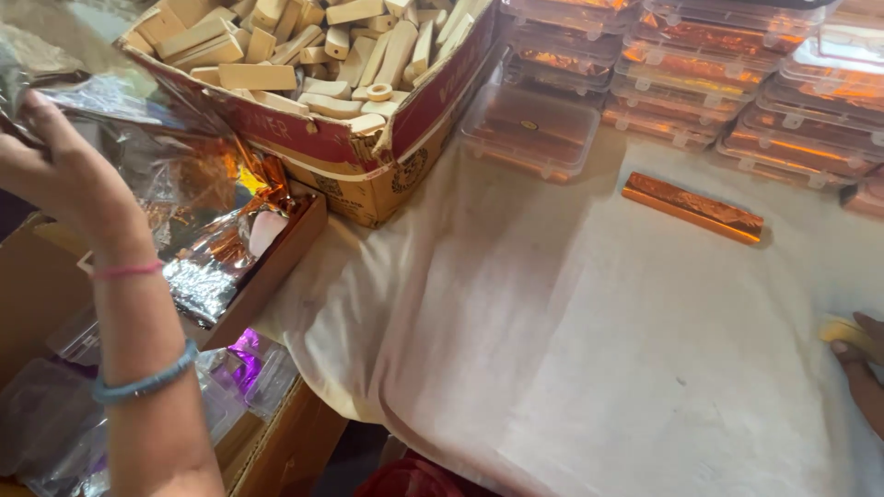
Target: The person wraps rectangular wooden blocks in shiny orange foil sheets on a white table. They use a small wooden tool to smooth the foil over the blocks and fold the edges tightly. The wrapped items are placed on the table next to stacks of plastic containers.
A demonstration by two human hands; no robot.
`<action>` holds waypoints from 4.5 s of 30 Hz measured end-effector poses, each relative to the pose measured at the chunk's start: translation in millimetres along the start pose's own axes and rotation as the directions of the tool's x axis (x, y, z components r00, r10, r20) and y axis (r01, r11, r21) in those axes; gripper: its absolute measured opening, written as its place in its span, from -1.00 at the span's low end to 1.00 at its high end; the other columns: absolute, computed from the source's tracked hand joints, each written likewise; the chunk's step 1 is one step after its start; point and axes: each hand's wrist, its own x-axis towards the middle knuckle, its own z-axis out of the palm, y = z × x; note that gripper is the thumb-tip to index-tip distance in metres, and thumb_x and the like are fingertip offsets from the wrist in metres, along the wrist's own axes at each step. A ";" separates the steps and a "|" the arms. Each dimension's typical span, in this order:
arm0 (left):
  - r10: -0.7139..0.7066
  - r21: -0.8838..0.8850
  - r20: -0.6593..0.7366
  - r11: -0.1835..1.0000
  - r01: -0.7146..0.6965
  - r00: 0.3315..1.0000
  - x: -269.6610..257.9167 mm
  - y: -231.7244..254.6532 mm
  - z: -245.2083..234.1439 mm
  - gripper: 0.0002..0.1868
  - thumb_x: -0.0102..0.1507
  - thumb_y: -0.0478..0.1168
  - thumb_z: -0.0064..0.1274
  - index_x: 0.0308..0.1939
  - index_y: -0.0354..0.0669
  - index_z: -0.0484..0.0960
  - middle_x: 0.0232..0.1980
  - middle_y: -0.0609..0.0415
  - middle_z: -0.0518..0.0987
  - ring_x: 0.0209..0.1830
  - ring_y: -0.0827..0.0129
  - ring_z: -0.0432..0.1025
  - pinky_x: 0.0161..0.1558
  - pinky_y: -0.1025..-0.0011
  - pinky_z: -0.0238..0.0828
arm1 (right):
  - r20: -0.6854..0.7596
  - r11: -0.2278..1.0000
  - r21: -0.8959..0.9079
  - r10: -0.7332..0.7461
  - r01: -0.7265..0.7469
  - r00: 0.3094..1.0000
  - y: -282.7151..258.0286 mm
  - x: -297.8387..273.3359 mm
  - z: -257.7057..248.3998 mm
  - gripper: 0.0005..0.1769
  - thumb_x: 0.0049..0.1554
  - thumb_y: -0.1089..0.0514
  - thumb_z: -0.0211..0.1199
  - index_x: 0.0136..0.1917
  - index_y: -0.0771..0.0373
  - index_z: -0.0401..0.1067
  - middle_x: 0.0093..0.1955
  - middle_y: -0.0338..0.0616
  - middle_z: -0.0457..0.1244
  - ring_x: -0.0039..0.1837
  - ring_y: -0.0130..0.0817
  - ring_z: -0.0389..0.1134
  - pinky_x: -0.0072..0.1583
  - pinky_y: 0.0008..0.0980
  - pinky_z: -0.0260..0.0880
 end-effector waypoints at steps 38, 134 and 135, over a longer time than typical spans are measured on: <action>0.810 -0.645 0.581 0.397 0.653 0.082 -238.0 537.7 50.5 -0.78 0.40 -0.30 0.02 0.10 -0.31 0.49 -0.16 -0.12 0.59 -0.20 0.17 0.52 -0.17 0.27 0.47 | 0.298 0.861 0.489 -0.315 0.139 0.901 -309.7 27.2 -138.5 -0.20 -0.10 0.45 0.15 0.45 0.20 0.35 0.47 -0.08 0.26 0.52 -0.16 0.23 0.42 -0.25 0.25; 0.769 -0.769 0.635 0.638 0.038 -0.073 -340.0 540.3 107.1 -0.06 0.19 0.35 0.06 0.57 0.10 0.22 0.59 -0.17 0.13 0.64 -0.08 -0.12 0.54 -0.01 -0.23 | 0.102 0.948 -0.304 0.125 -0.088 0.987 -223.2 20.0 -141.3 -0.51 0.11 0.08 0.32 0.32 0.09 0.46 0.36 -0.22 0.31 0.40 -0.24 0.28 0.37 -0.08 0.19; 0.775 -0.775 0.630 0.631 0.036 -0.050 -338.5 541.5 105.1 -0.05 0.18 0.38 0.07 0.55 0.12 0.23 0.60 -0.21 0.10 0.64 -0.11 -0.16 0.52 -0.03 -0.27 | 0.052 0.932 -0.350 0.123 -0.097 0.991 -211.2 17.8 -138.5 -0.47 0.10 0.09 0.30 0.36 0.09 0.44 0.39 -0.19 0.29 0.44 -0.22 0.24 0.36 -0.02 0.09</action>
